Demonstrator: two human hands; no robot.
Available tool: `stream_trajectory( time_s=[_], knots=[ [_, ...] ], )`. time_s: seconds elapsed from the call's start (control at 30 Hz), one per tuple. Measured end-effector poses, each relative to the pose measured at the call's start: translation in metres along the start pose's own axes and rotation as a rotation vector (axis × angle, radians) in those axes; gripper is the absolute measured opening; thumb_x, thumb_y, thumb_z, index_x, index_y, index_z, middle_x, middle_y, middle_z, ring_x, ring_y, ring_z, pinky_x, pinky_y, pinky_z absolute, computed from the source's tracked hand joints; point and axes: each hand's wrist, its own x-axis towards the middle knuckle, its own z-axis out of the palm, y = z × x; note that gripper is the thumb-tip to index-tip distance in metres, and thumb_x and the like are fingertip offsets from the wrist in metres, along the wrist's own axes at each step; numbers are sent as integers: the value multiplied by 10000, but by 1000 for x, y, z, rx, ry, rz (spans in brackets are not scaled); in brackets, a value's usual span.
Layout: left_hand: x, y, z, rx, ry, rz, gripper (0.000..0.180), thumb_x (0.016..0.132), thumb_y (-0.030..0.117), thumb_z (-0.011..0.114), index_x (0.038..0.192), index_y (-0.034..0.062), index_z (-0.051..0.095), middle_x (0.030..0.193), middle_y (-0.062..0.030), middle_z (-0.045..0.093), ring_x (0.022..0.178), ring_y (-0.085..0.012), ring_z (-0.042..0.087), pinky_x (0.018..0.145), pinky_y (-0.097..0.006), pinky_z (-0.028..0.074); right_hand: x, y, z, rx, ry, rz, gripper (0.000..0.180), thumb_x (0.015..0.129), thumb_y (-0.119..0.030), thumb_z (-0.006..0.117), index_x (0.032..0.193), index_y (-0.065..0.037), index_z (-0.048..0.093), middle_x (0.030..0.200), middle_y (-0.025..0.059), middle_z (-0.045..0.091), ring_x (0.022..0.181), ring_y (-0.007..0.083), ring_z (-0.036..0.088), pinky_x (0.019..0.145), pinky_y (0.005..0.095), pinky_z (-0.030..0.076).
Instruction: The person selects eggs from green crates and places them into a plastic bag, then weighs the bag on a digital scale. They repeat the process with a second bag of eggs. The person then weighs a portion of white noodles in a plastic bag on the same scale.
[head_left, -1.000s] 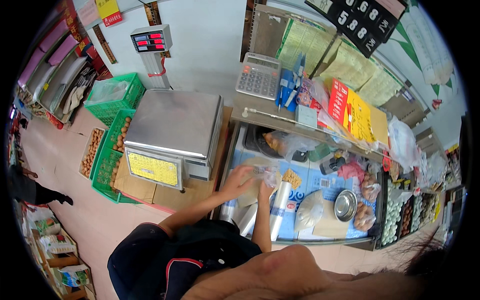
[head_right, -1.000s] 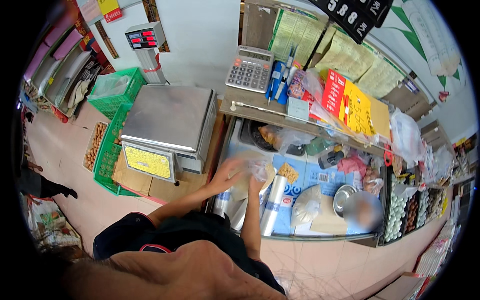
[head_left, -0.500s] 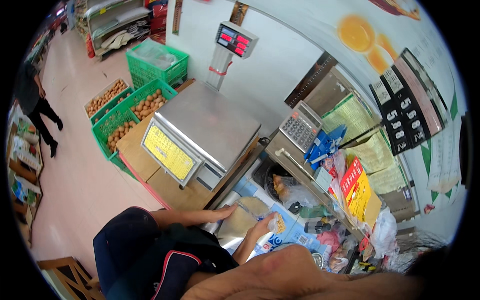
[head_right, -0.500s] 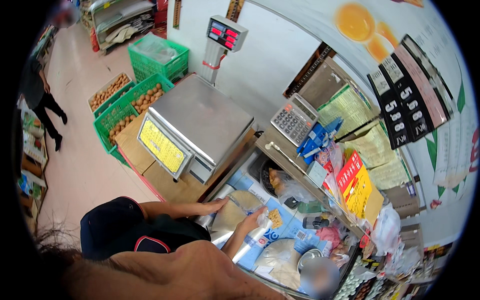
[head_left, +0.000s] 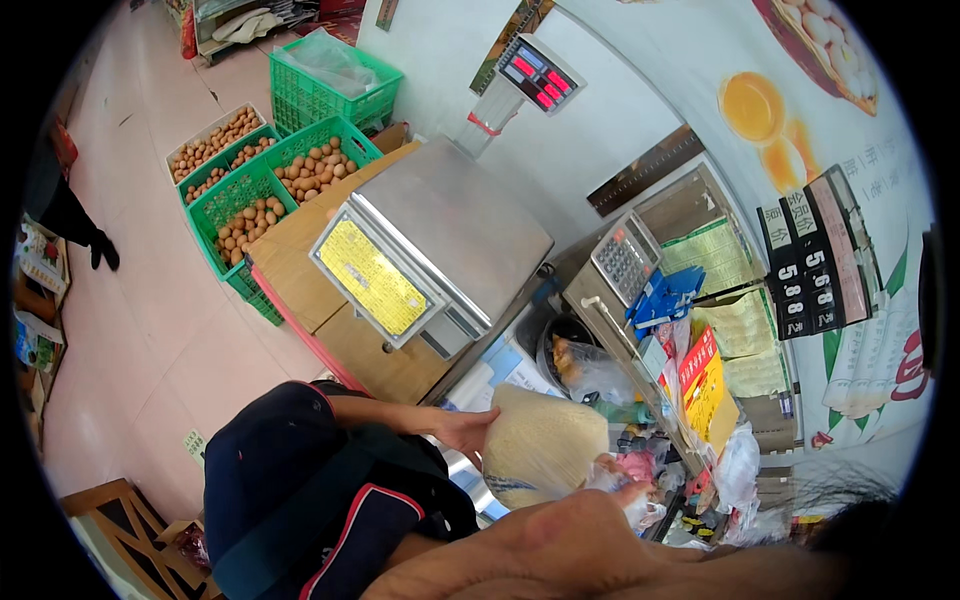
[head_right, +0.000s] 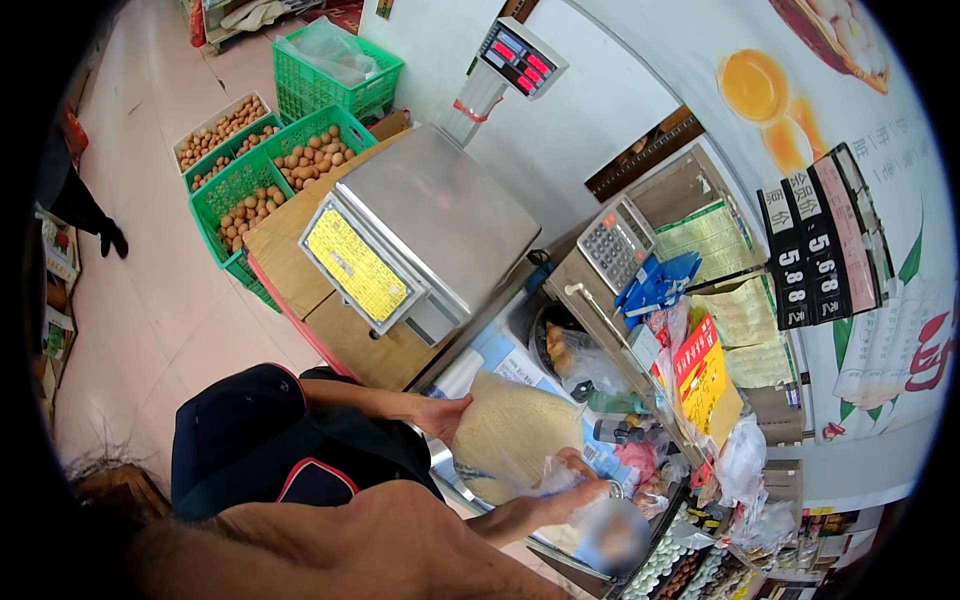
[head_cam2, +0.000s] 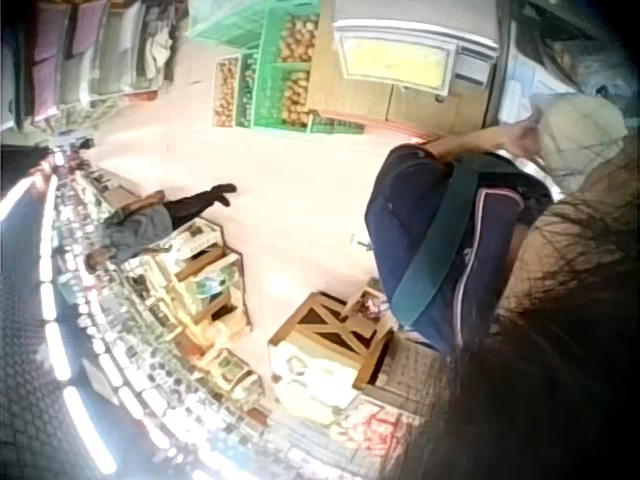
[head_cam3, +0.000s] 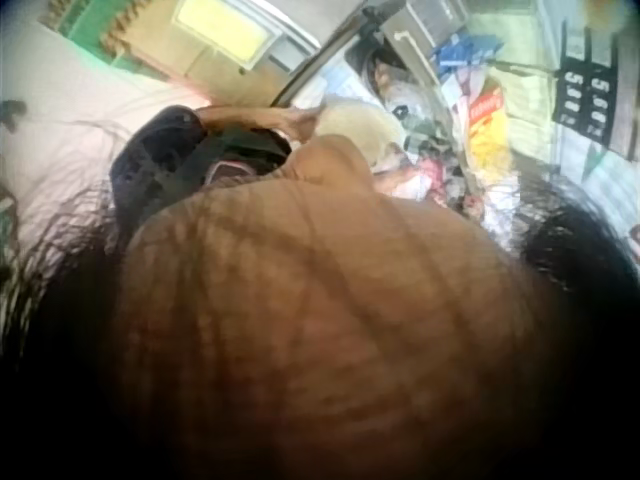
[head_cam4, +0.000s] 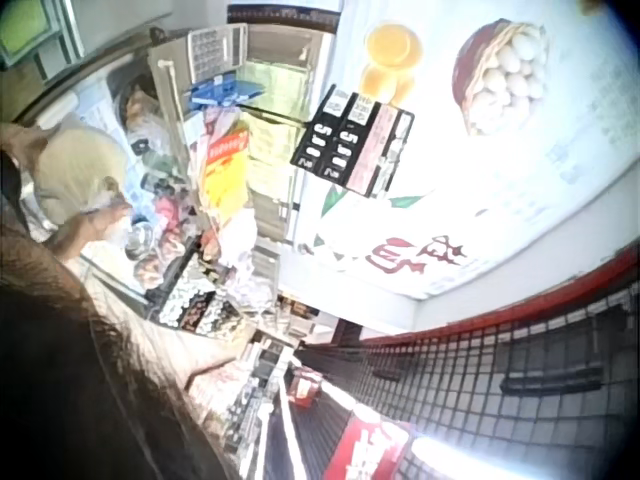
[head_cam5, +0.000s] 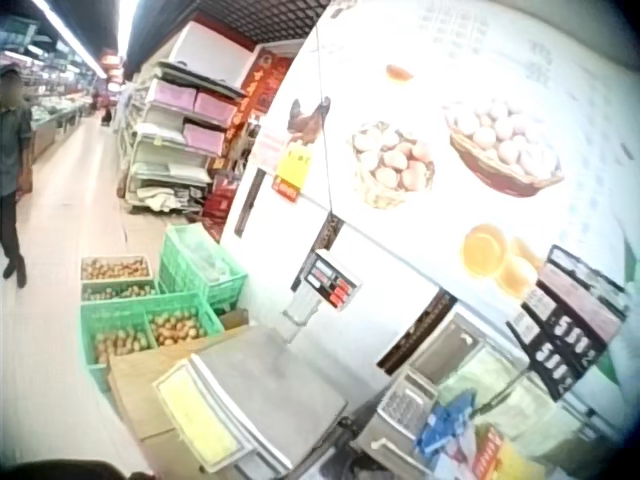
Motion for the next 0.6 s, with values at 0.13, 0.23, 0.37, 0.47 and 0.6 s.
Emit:
stream_trajectory(
  time_s=[0.13, 0.23, 0.37, 0.47, 0.6],
  knots=[
    [-24, 32, 24, 209, 34, 245, 840, 814, 604, 548, 1425, 124, 228, 1358, -102, 434, 1213, -240, 468, 960, -412, 431, 10, -27, 10, 241, -260, -227, 497, 955, -482, 397, 737, -53, 519, 594, 61, 504, 484, 133, 436, 509, 251, 394],
    [-61, 75, 49, 333, 229, 395, 752, 836, 429, 640, 1395, 110, 250, 1290, -86, 484, 1160, -211, 513, 929, -377, 474, 8, -42, 65, 399, -327, -297, 534, 958, -514, 352, 703, -75, 515, 569, 45, 498, 435, 125, 404, 459, 254, 380],
    [-107, 128, 77, 413, 447, 603, 661, 872, 311, 632, 1375, 99, 260, 1267, -79, 490, 1122, -214, 540, 916, -383, 491, 18, -35, 123, 604, -382, -23, 494, 955, -519, 369, 748, -103, 538, 639, 39, 540, 460, 116, 436, 459, 235, 378],
    [-149, 167, 66, 392, 514, 690, 638, 902, 300, 587, 1390, 105, 226, 1293, -92, 465, 1119, -224, 542, 911, -397, 494, 25, -14, 202, 493, -324, -14, 415, 944, -477, 440, 864, -92, 572, 687, 40, 561, 483, 120, 474, 421, 217, 351],
    [-175, 207, 61, 403, 467, 767, 624, 939, 346, 506, 1411, 120, 166, 1339, -109, 421, 1156, -265, 526, 878, -424, 516, 36, 14, 261, 399, -333, -23, 377, 902, -437, 560, 981, -69, 555, 704, 36, 556, 530, 113, 522, 402, 198, 359]
  ],
)
